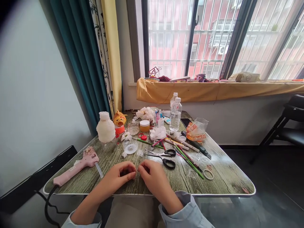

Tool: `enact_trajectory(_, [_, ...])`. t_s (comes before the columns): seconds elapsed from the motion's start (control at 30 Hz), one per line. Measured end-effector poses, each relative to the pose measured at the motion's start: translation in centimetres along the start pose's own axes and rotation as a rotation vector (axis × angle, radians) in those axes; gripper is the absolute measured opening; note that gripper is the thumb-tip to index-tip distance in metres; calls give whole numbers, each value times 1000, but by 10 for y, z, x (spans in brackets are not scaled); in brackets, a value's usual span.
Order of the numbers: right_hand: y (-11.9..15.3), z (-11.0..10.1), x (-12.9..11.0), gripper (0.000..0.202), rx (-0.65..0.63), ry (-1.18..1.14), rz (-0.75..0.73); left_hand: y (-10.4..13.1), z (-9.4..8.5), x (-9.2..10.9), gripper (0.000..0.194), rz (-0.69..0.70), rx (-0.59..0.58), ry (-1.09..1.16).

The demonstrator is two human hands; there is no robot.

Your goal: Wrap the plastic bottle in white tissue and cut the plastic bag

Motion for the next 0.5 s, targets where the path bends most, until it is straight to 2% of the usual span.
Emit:
enact_trajectory(0.23, [-1,-1,1,20,22,11,10,0,0,2,26,8,-23,-2])
enact_trajectory(0.5, [0,-1,-1,19,29,20,3,0,1,-1,24,29,-1,-37])
Point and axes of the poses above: each hand's wrist, its own y-axis away from the middle knuckle, its own z-axis out of the palm, x = y × z, the point moved 4 cm from there along -y, towards the middle knuckle, and after that the axes turned 10 degrees about -z, right-handed, at the moved point
